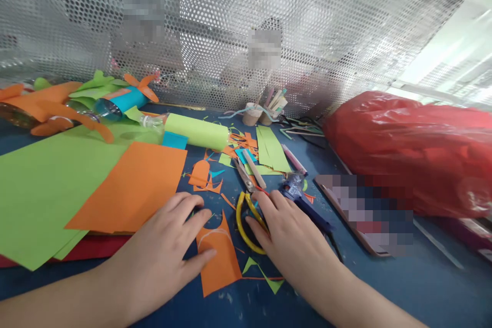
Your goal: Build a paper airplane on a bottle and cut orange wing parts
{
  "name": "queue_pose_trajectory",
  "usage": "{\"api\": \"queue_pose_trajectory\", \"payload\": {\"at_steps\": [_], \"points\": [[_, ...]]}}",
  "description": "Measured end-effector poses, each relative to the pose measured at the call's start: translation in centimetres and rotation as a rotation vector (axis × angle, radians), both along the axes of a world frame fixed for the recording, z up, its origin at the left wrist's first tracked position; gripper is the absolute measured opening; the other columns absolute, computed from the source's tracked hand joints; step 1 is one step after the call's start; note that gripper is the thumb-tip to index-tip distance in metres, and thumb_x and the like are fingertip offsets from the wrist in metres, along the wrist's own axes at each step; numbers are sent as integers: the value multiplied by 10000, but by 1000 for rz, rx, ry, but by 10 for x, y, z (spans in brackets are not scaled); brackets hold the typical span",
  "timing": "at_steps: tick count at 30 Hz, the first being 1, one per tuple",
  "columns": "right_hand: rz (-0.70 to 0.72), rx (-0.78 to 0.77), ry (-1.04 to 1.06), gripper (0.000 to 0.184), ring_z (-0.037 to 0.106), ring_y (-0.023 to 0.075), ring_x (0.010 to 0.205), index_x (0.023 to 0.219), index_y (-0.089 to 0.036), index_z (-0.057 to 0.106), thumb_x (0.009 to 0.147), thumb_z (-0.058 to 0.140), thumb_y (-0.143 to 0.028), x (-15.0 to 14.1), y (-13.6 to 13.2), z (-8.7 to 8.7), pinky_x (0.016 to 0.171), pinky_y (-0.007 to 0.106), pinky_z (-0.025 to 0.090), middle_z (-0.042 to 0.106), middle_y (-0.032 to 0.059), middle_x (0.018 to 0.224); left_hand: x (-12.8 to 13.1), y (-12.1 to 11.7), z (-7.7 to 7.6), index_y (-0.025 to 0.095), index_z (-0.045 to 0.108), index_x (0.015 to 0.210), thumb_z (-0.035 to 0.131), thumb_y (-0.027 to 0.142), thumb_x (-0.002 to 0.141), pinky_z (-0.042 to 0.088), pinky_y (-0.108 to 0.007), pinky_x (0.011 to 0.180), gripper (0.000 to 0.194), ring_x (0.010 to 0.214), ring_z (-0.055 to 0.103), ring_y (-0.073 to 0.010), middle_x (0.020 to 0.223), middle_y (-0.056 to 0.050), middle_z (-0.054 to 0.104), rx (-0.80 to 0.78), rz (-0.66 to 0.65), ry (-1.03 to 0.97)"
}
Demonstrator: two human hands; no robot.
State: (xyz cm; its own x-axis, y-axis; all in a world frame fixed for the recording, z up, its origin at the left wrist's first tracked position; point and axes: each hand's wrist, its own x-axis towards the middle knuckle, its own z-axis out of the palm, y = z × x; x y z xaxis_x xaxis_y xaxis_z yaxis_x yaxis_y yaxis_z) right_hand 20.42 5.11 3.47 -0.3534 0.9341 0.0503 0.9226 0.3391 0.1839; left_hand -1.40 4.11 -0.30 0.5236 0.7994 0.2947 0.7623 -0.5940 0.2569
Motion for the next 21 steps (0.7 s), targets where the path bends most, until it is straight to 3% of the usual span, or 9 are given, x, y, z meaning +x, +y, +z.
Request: {"api": "queue_pose_trajectory", "payload": {"at_steps": [6, 9, 14, 18, 21], "points": [[-52, 0, -69, 344, 697, 283, 750, 1252, -129, 583, 942, 563, -275, 1, 1, 2, 651, 370, 567, 692, 153, 911, -1, 4, 1, 207, 655, 1103, 589, 280, 890, 521, -454, 907, 235, 1042, 600, -290, 1097, -86, 652, -56, -31, -80], [-70, -50, -58, 343, 701, 296, 813, 1273, -127, 557, 946, 546, -230, 3, 3, 1, 700, 385, 565, 701, 151, 912, -1, 4, 2, 215, 660, 1036, 572, 239, 901, 529, -435, 868, 163, 990, 609, -274, 1046, -67, 644, -110, -52, -79], [-112, -127, 85, 213, 682, 297, 941, 1139, -119, 575, 938, 527, -169, 5, 2, 2, 819, 403, 536, 683, 154, 989, -1, 5, 5, 228, 596, 931, 564, 235, 898, 516, -397, 838, 47, 952, 587, -249, 976, -38, 620, -171, -30, -164], [-184, -204, 216, 195, 709, 303, 839, 1100, -116, 530, 914, 525, -173, 5, 2, 9, 720, 386, 539, 698, 138, 951, 0, 9, 10, 242, 539, 838, 507, 161, 880, 521, -351, 771, 97, 877, 591, -216, 886, -4, 608, -267, -16, -292], [-194, -212, 316, 267, 719, 306, 820, 1139, -132, 507, 882, 559, -179, 9, 5, 13, 683, 374, 523, 712, 136, 990, 0, 15, 14, 251, 561, 871, 512, 163, 861, 530, -340, 804, 102, 895, 622, -196, 907, 6, 628, -430, 8, -462]]}}
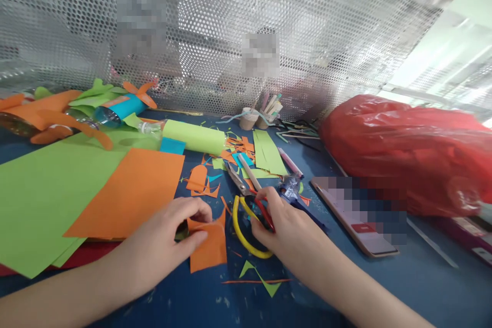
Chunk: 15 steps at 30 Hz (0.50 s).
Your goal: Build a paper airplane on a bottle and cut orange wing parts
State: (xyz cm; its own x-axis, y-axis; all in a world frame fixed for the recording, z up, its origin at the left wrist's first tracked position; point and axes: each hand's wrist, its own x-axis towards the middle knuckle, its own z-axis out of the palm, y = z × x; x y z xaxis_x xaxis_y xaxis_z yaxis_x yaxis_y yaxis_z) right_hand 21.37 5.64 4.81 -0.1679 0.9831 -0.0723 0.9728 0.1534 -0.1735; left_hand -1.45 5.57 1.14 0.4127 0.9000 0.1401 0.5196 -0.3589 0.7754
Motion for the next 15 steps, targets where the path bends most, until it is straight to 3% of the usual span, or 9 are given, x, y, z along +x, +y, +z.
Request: {"api": "queue_pose_trajectory", "payload": {"at_steps": [5, 9, 12, 15], "points": [[17, -52, 126, 521, 679, 315, 980, 1222, -142, 520, 738, 715, -147, 12, 8, 4, 756, 359, 494, 717, 140, 1036, -5, 18, 9, 252, 545, 1025, 632, 242, 812, 543, -310, 786, 230, 889, 665, -176, 959, 3, 657, -286, 154, -416], [-43, -39, 321, 457, 655, 245, 800, 1173, -166, 550, 739, 694, -169, 13, 14, 4, 688, 321, 459, 684, 52, 880, -7, 35, 21, 261, 543, 1054, 742, 252, 770, 521, -247, 726, 346, 834, 677, -153, 857, 39, 702, -455, 226, -633], [-82, -131, 672, 355, 566, 175, 663, 1019, -163, 565, 737, 720, -312, 8, 15, -1, 610, 279, 425, 594, -5, 767, -2, 43, 28, 213, 647, 926, 780, 260, 752, 510, -206, 721, 224, 818, 671, -137, 843, 20, 718, -469, 201, -758], [-14, -256, 949, 449, 482, 132, 607, 891, -169, 550, 782, 647, -593, 1, 11, -5, 566, 256, 405, 492, -31, 706, 6, 45, 31, 194, 692, 867, 764, 263, 770, 530, -227, 726, 139, 769, 678, -148, 817, -3, 734, -512, 138, -881]]}}
